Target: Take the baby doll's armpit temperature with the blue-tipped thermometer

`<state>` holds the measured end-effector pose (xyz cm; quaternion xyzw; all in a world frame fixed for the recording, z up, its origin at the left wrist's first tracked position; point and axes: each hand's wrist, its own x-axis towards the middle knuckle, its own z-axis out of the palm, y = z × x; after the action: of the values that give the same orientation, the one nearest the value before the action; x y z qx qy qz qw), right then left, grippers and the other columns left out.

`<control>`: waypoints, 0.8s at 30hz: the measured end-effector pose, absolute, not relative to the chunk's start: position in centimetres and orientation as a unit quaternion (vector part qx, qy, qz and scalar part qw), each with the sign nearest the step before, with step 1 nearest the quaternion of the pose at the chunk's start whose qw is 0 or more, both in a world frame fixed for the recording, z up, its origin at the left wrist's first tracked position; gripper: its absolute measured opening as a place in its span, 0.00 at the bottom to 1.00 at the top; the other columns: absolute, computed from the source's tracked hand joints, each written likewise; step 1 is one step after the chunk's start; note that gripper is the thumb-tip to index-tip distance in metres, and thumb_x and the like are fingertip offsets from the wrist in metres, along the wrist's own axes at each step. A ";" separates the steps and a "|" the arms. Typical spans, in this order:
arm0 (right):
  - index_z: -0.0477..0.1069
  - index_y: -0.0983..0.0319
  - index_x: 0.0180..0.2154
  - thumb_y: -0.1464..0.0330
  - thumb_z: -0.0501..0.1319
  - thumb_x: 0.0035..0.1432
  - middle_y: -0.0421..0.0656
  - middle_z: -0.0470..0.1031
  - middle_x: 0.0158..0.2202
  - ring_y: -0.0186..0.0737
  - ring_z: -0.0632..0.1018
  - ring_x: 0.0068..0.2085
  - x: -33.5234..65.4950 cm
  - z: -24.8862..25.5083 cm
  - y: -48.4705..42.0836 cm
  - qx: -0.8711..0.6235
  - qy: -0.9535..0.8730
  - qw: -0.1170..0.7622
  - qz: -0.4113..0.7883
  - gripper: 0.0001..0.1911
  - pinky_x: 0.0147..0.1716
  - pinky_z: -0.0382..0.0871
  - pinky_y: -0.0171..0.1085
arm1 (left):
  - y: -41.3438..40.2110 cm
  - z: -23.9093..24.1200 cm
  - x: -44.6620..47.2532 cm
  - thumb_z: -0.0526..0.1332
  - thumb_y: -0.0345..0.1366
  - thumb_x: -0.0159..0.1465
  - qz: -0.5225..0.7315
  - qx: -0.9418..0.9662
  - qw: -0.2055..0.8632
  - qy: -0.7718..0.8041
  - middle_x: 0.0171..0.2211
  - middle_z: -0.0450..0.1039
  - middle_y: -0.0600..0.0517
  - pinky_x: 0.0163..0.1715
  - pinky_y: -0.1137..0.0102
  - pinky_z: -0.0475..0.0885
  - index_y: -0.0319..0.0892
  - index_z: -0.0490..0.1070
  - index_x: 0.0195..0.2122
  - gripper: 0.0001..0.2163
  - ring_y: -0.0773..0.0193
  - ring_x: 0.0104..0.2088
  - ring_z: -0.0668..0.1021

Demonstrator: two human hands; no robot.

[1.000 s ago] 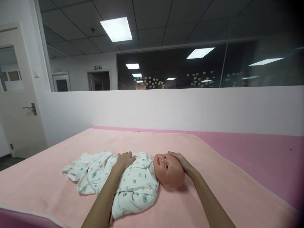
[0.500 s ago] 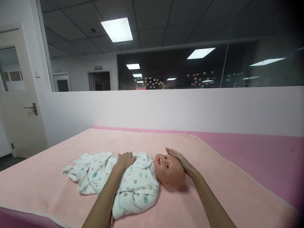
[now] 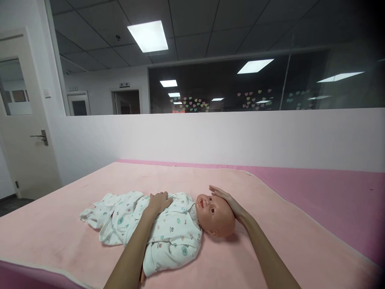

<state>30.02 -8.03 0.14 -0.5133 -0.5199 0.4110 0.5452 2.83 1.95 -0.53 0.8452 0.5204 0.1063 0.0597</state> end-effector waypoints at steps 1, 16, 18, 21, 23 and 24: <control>0.71 0.60 0.40 0.57 0.57 0.50 0.43 0.69 0.49 0.43 0.68 0.50 29.8 0.3 -8.3 -0.511 -0.525 0.532 0.425 0.18 0.50 0.60 0.41 | 2.0 -0.5 2.8 0.43 0.42 0.59 0.107 0.845 0.059 0.520 0.44 0.70 0.44 0.47 0.54 0.56 0.41 0.66 0.39 0.16 0.52 0.46 0.70; 0.72 0.66 0.32 0.55 0.56 0.50 0.45 0.76 0.33 0.45 0.74 0.37 28.9 1.4 -9.4 -0.497 -0.542 0.498 0.459 0.20 0.41 0.64 0.41 | 2.1 -0.8 2.9 0.43 0.42 0.59 0.112 0.844 0.051 0.522 0.43 0.70 0.44 0.46 0.55 0.57 0.41 0.66 0.39 0.17 0.53 0.45 0.70; 0.72 0.66 0.33 0.54 0.55 0.50 0.45 0.76 0.34 0.45 0.74 0.39 28.8 1.4 -9.4 -0.500 -0.540 0.498 0.459 0.21 0.42 0.64 0.41 | 2.1 -0.8 2.9 0.43 0.42 0.59 0.110 0.844 0.050 0.522 0.43 0.70 0.44 0.46 0.55 0.57 0.41 0.66 0.39 0.17 0.53 0.45 0.70; 0.72 0.65 0.36 0.55 0.55 0.51 0.45 0.75 0.39 0.46 0.73 0.43 28.8 1.4 -9.2 -0.494 -0.540 0.506 0.457 0.20 0.46 0.63 0.42 | 2.0 -0.6 2.9 0.43 0.42 0.59 0.107 0.844 0.051 0.523 0.44 0.70 0.44 0.46 0.55 0.57 0.41 0.66 0.39 0.17 0.53 0.45 0.70; 0.72 0.62 0.38 0.58 0.57 0.50 0.44 0.72 0.44 0.45 0.70 0.48 28.9 1.4 -9.0 -0.501 -0.533 0.521 0.440 0.18 0.50 0.60 0.42 | 1.8 -0.5 2.9 0.43 0.42 0.59 0.104 0.843 0.052 0.525 0.44 0.69 0.44 0.47 0.55 0.57 0.41 0.66 0.40 0.17 0.52 0.46 0.70; 0.72 0.61 0.39 0.59 0.57 0.50 0.43 0.71 0.46 0.45 0.68 0.51 29.0 1.3 -8.9 -0.509 -0.527 0.530 0.428 0.17 0.52 0.58 0.41 | 1.8 -0.4 2.9 0.43 0.42 0.59 0.103 0.842 0.052 0.526 0.45 0.69 0.44 0.47 0.55 0.57 0.41 0.66 0.40 0.17 0.52 0.46 0.70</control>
<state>28.97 -8.90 1.35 -0.5090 -0.5268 0.4275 0.5298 2.91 1.77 -0.42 0.8423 0.5263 0.1035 0.0524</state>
